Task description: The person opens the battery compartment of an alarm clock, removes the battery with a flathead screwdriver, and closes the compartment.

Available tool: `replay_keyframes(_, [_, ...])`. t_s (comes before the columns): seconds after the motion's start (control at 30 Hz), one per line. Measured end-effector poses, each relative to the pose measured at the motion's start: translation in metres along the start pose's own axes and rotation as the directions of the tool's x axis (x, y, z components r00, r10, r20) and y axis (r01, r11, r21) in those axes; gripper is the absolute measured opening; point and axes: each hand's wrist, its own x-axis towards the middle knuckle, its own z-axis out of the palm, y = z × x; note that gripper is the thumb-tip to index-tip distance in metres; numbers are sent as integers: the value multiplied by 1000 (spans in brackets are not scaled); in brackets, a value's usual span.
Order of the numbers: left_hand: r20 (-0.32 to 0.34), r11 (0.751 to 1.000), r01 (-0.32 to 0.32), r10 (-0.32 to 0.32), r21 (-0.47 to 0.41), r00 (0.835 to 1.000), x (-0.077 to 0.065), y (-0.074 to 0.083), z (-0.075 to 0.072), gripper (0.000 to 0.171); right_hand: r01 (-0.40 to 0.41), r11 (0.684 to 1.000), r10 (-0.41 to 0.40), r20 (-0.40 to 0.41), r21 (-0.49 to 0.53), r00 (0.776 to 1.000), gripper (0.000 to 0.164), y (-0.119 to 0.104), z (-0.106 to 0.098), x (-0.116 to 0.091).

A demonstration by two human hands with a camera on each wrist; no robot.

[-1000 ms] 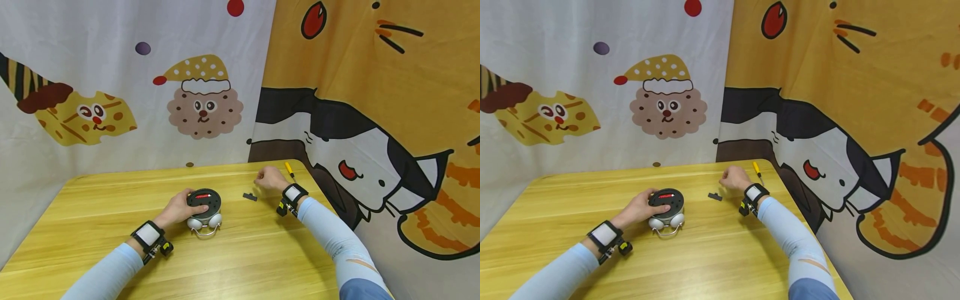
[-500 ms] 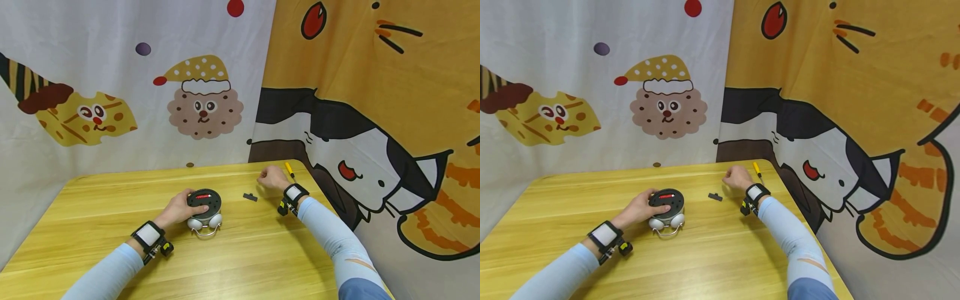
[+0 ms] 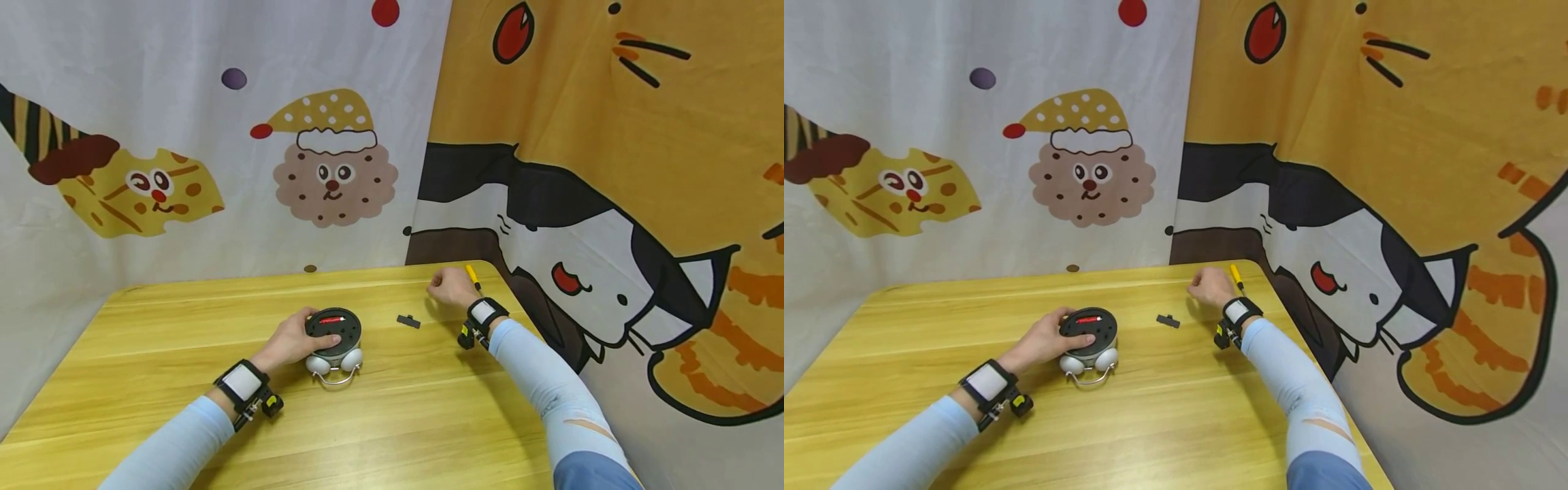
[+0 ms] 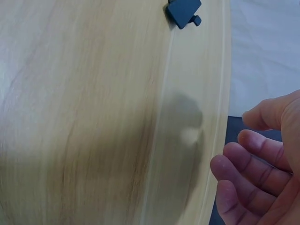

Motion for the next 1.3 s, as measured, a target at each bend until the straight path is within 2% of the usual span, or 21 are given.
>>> replay_keyframes(0.23, [-1, 1000, 1, -1, -5, 1000, 1, -2, 0, 96, -17, 1000, 16, -26, -5, 1000, 22, 6, 0, 2])
replay_keyframes(0.43, [-4, 1000, -4, 4, -7, 1000, 1, -2, 0, 96, -50, 998, 48, -41, -48, 998, 23, 12, -5, 4])
replay_keyframes(0.63, [-3, 1000, -6, 6, 1, 1000, 2, -2, -2, 98, -79, 996, 75, -90, -44, 993, 21, 18, -15, 8])
replay_keyframes(0.87, [-4, 1000, 0, 0, 2, 1000, 1, -3, -3, 97, -148, 985, 135, -145, -85, 980, 24, 32, -18, 14])
replay_keyframes(1.0, [-9, 1000, -6, 6, 7, 1000, 1, -3, -2, 96, -179, 981, 166, -156, -78, 974, 27, 40, -19, 18])
replay_keyframes(1.17, [-11, 1000, -3, 3, -7, 1000, 0, -3, -1, 94, -233, 968, 215, -169, -97, 962, 38, 49, -21, 23])
replay_keyframes(1.3, [-7, 1000, -5, 5, -5, 1000, 0, -4, 1, 97, -264, 957, 246, -147, -120, 958, 42, 54, -25, 22])
